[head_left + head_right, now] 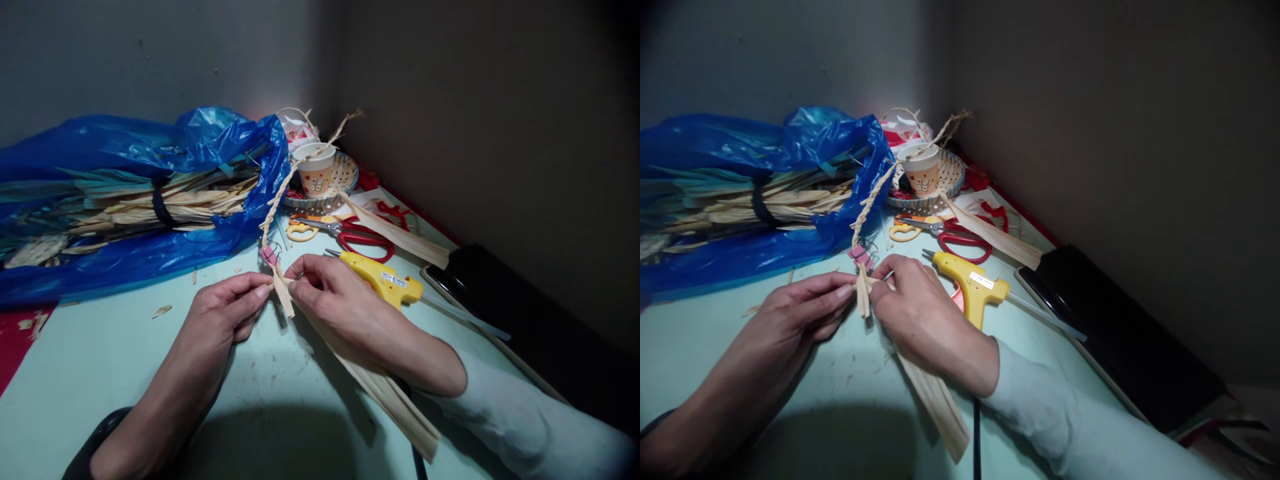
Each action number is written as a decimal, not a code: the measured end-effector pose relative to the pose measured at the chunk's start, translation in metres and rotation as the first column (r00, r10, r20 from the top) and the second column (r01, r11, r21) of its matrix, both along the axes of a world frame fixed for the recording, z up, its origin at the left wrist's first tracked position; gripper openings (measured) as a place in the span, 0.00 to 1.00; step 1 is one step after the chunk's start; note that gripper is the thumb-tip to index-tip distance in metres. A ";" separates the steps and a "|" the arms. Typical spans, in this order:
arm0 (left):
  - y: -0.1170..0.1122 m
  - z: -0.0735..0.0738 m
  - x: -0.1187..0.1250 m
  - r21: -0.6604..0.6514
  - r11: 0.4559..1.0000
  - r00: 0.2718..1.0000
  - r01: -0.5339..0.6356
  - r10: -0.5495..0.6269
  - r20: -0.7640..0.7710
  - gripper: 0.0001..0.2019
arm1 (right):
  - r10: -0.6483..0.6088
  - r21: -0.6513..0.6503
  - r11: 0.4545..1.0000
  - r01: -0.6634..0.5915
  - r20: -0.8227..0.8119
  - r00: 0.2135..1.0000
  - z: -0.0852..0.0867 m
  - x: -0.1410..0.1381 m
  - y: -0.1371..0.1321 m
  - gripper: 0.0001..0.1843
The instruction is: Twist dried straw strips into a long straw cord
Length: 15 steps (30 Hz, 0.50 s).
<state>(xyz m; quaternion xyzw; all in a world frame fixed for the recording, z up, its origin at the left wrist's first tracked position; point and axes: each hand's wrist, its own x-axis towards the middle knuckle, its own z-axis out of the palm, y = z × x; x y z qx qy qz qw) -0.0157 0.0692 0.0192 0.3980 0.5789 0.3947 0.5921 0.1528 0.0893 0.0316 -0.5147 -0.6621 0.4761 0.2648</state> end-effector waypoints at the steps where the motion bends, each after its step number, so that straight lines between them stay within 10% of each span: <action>1: -0.001 0.000 0.000 0.006 1.000 1.000 0.000 0.000 0.006 0.09 | 0.007 0.005 1.000 -0.007 0.010 1.000 0.000 0.000 0.000 0.07; 15: 0.001 0.004 0.007 0.058 0.998 0.998 -0.001 0.004 -0.057 0.11 | -0.008 0.273 0.960 -0.056 0.230 0.973 -0.002 -0.006 -0.008 0.10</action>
